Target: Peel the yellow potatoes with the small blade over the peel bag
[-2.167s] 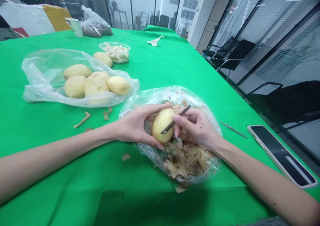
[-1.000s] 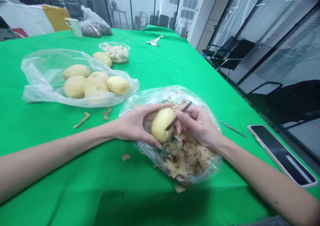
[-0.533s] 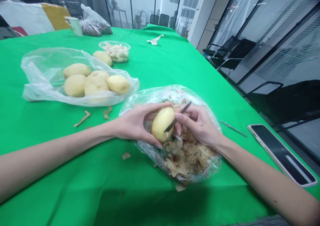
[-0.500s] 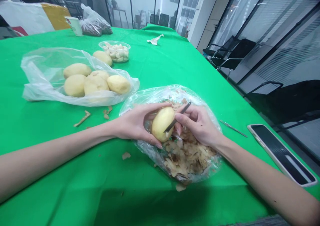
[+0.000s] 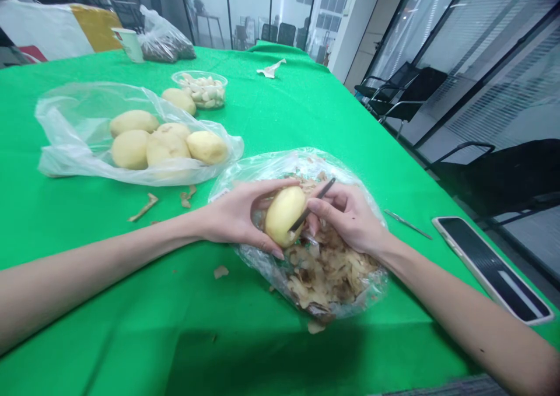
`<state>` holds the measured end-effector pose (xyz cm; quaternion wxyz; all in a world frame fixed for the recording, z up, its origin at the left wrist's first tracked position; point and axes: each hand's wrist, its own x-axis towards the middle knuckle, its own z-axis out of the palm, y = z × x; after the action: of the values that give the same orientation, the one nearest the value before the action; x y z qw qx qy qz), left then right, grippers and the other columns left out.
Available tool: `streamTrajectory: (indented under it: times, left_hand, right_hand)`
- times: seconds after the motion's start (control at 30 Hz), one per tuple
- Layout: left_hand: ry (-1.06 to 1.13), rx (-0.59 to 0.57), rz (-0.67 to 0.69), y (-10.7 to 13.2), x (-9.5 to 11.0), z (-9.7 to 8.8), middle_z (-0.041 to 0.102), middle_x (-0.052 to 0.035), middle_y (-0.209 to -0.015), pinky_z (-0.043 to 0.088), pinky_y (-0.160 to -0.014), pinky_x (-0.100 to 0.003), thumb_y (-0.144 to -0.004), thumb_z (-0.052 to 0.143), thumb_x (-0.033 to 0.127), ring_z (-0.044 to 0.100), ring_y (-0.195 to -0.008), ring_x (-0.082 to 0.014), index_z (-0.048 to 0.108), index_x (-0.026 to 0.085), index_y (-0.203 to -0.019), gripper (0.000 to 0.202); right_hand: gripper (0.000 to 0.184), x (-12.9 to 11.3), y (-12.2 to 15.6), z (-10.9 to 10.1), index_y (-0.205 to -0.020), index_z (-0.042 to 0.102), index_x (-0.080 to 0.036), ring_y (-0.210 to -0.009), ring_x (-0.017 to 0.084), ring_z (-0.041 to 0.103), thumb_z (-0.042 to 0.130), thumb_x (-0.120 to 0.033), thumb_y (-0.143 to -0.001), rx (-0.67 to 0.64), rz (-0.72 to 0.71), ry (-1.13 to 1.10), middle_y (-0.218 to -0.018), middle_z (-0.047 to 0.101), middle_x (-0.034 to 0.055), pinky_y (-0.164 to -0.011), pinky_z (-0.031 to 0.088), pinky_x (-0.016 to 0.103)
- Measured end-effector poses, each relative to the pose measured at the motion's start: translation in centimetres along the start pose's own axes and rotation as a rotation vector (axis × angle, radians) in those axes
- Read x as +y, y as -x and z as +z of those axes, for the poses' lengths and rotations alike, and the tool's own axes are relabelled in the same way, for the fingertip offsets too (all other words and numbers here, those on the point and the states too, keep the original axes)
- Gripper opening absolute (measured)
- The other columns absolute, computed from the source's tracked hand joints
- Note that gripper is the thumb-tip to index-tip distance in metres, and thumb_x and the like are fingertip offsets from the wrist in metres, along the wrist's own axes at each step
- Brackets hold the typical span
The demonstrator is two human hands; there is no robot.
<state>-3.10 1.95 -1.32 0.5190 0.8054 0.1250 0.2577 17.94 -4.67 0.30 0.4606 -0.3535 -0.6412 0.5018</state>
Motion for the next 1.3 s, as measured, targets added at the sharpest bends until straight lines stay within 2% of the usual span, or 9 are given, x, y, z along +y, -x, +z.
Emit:
streamTrajectory:
  times: [0.1, 0.4, 0.7, 0.8, 0.97, 1.17, 1.3]
  left_hand:
    - [0.023, -0.009, -0.008, 0.0, 0.1, 0.0, 0.054, -0.0118, -0.142, 0.042, -0.109, -0.049, -0.056, 0.09, 0.018, 0.051, -0.131, -0.033, 0.046, 0.026, -0.142, 0.097]
    - [0.0, -0.012, -0.003, 0.1, 0.0, 0.0, 0.045, -0.011, -0.15, 0.041, -0.111, -0.049, -0.055, 0.09, 0.018, 0.047, -0.134, -0.0329, 0.045, 0.029, -0.142, 0.099]
    - [-0.037, -0.005, 0.0, 0.2, 0.0, -0.1, 0.043, -0.0119, -0.151, 0.037, -0.113, -0.052, -0.054, 0.091, 0.019, 0.044, -0.136, -0.0335, 0.046, 0.029, -0.142, 0.099]
    - [0.022, -0.018, -0.005, 0.2, -0.1, -0.1, 0.043, -0.011, -0.152, 0.039, -0.111, -0.05, -0.057, 0.09, 0.016, 0.045, -0.136, -0.0325, 0.046, 0.03, -0.142, 0.097]
    - [0.022, -0.02, -0.012, 0.1, -0.1, -0.1, 0.052, -0.0103, -0.145, 0.039, -0.111, -0.051, -0.056, 0.089, 0.015, 0.047, -0.134, -0.0321, 0.045, 0.03, -0.143, 0.098]
    - [-0.01, -0.002, 0.004, 0.1, 0.0, -0.1, 0.047, -0.0126, -0.149, 0.039, -0.111, -0.051, -0.055, 0.091, 0.018, 0.048, -0.134, -0.0335, 0.046, 0.028, -0.143, 0.099]
    - [-0.047, -0.004, 0.021, 0.1, -0.1, -0.1, 0.047, -0.0123, -0.149, 0.037, -0.113, -0.05, -0.055, 0.091, 0.019, 0.047, -0.134, -0.0326, 0.045, 0.028, -0.143, 0.1]
  right_hand:
    - [0.025, 0.1, -0.1, 0.0, -0.08, 0.06, -0.016, -0.046, 0.01, 0.061, 0.068, -0.039, -0.086, -0.005, -0.007, -0.023, -0.053, 0.066, -0.0026, -0.045, 0.046, 0.021]
    - [0.026, 0.1, 0.1, -0.1, -0.075, 0.061, -0.016, -0.048, 0.009, 0.059, 0.064, -0.037, -0.089, -0.055, -0.044, 0.083, -0.056, 0.064, -0.0013, -0.045, 0.043, 0.021]
    - [0.027, 0.3, 0.1, -0.2, -0.074, 0.061, -0.016, -0.048, 0.009, 0.058, 0.064, -0.038, -0.089, -0.101, -0.015, 0.047, -0.056, 0.064, -0.0008, -0.046, 0.043, 0.021]
    - [0.025, 0.6, 0.0, -0.3, -0.077, 0.061, -0.016, -0.049, 0.01, 0.06, 0.066, -0.039, -0.087, -0.072, -0.014, -0.015, -0.055, 0.065, -0.0021, -0.048, 0.047, 0.022]
    - [0.025, 0.6, -0.2, -0.1, -0.08, 0.062, -0.017, -0.049, 0.011, 0.063, 0.068, -0.04, -0.085, 0.022, -0.014, -0.082, -0.055, 0.067, -0.003, -0.052, 0.052, 0.023]
    - [0.025, -0.4, -0.1, 0.7, -0.075, 0.063, -0.016, -0.046, 0.01, 0.061, 0.075, -0.037, -0.079, 0.075, 0.043, -0.042, -0.051, 0.067, -0.0026, -0.047, 0.048, 0.02]
    - [0.025, -0.7, 0.1, 0.8, -0.069, 0.063, -0.016, -0.046, 0.01, 0.06, 0.074, -0.036, -0.08, 0.039, 0.051, 0.006, -0.051, 0.066, -0.0014, -0.045, 0.045, 0.019]
